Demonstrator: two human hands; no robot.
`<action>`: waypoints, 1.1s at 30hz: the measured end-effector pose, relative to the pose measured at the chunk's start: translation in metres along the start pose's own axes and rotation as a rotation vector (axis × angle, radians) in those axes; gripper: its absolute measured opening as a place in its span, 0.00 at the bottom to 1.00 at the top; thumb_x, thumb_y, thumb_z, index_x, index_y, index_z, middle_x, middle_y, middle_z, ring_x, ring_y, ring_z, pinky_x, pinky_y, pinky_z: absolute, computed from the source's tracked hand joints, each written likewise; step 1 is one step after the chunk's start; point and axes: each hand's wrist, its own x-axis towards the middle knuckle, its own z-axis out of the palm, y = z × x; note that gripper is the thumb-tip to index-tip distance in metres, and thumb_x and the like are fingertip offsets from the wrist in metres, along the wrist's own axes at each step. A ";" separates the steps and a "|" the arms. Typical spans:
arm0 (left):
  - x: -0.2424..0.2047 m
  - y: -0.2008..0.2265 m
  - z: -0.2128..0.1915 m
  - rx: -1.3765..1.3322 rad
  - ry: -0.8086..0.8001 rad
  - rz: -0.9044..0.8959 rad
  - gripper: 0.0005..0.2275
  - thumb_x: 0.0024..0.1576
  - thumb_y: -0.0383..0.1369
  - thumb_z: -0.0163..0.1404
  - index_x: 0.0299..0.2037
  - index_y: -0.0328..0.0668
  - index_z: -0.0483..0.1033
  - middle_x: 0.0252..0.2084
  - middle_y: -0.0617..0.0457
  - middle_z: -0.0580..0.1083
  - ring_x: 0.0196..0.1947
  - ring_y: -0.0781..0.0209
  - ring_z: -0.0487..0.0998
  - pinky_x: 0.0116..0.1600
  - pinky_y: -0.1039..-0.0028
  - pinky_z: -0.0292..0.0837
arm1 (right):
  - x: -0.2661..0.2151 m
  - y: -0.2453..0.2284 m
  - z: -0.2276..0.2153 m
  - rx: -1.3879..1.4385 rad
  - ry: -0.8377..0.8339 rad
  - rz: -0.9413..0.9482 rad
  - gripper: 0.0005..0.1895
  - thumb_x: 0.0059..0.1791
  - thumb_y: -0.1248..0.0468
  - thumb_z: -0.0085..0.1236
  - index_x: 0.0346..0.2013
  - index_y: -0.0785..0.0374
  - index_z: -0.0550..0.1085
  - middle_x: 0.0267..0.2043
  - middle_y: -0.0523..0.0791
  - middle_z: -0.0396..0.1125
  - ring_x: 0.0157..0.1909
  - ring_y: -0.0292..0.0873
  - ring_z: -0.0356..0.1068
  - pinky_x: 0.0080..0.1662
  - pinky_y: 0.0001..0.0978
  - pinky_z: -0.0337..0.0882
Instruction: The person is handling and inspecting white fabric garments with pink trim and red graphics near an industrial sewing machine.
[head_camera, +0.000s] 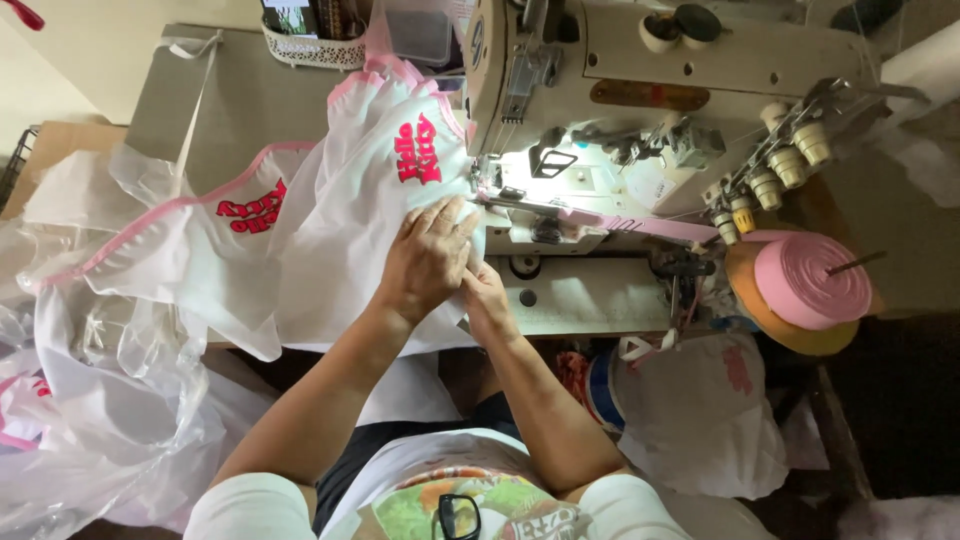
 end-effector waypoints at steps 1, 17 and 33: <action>0.003 -0.001 -0.001 0.002 0.006 -0.004 0.16 0.59 0.37 0.48 0.56 0.53 0.79 0.60 0.49 0.74 0.62 0.53 0.74 0.63 0.61 0.66 | -0.002 0.004 0.000 -0.005 -0.005 -0.001 0.03 0.54 0.68 0.56 0.36 0.62 0.76 0.30 0.43 0.73 0.32 0.34 0.74 0.41 0.31 0.76; 0.026 -0.031 0.006 -0.163 0.081 -0.205 0.14 0.57 0.37 0.49 0.50 0.44 0.67 0.58 0.40 0.71 0.55 0.45 0.77 0.59 0.61 0.71 | -0.006 0.016 -0.028 -0.424 0.073 -0.112 0.10 0.54 0.65 0.55 0.28 0.59 0.77 0.22 0.37 0.62 0.29 0.30 0.58 0.32 0.21 0.63; 0.023 -0.086 -0.033 0.161 0.067 -0.131 0.08 0.64 0.37 0.44 0.40 0.55 0.79 0.57 0.44 0.70 0.49 0.44 0.72 0.57 0.53 0.62 | -0.010 -0.061 0.030 0.150 0.189 0.075 0.03 0.51 0.68 0.57 0.34 0.65 0.75 0.25 0.47 0.72 0.27 0.41 0.74 0.36 0.32 0.73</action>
